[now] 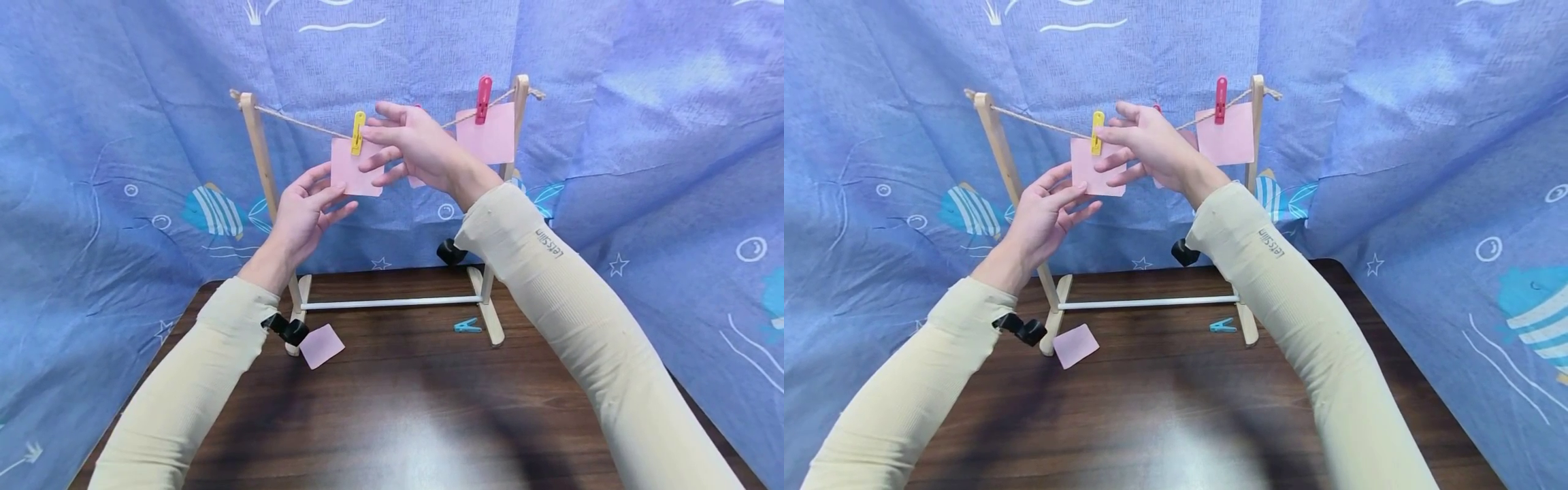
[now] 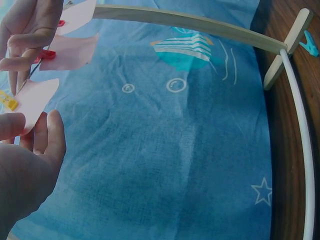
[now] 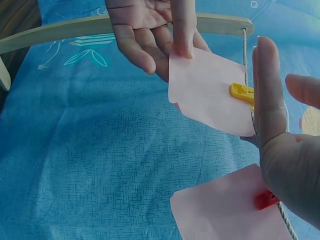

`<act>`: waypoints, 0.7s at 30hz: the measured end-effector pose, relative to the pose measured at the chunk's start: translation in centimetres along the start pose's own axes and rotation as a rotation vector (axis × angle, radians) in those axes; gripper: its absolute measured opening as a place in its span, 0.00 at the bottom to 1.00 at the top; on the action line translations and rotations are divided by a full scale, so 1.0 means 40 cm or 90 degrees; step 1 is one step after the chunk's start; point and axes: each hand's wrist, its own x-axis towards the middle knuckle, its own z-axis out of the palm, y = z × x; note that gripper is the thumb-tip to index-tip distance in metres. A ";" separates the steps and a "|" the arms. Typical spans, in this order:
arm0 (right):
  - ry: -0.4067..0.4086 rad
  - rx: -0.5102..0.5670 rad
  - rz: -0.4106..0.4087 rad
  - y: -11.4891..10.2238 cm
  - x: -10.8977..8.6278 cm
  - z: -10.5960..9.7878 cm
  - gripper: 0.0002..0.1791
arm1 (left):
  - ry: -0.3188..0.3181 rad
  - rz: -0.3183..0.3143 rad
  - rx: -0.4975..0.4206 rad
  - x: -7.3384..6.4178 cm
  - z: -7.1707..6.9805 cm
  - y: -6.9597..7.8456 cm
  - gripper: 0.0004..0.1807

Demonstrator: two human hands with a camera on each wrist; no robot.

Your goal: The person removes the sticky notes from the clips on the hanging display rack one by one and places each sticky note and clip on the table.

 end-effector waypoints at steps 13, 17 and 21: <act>0.044 0.004 0.011 -0.007 0.009 0.023 0.45 | 0.013 -0.012 0.011 -0.013 -0.002 -0.003 0.20; 0.098 0.033 -0.007 -0.006 0.010 0.031 0.43 | 0.019 -0.009 0.032 -0.016 -0.004 -0.002 0.20; 0.150 0.051 -0.027 0.000 0.010 0.034 0.39 | 0.019 -0.011 0.038 -0.017 -0.006 -0.003 0.21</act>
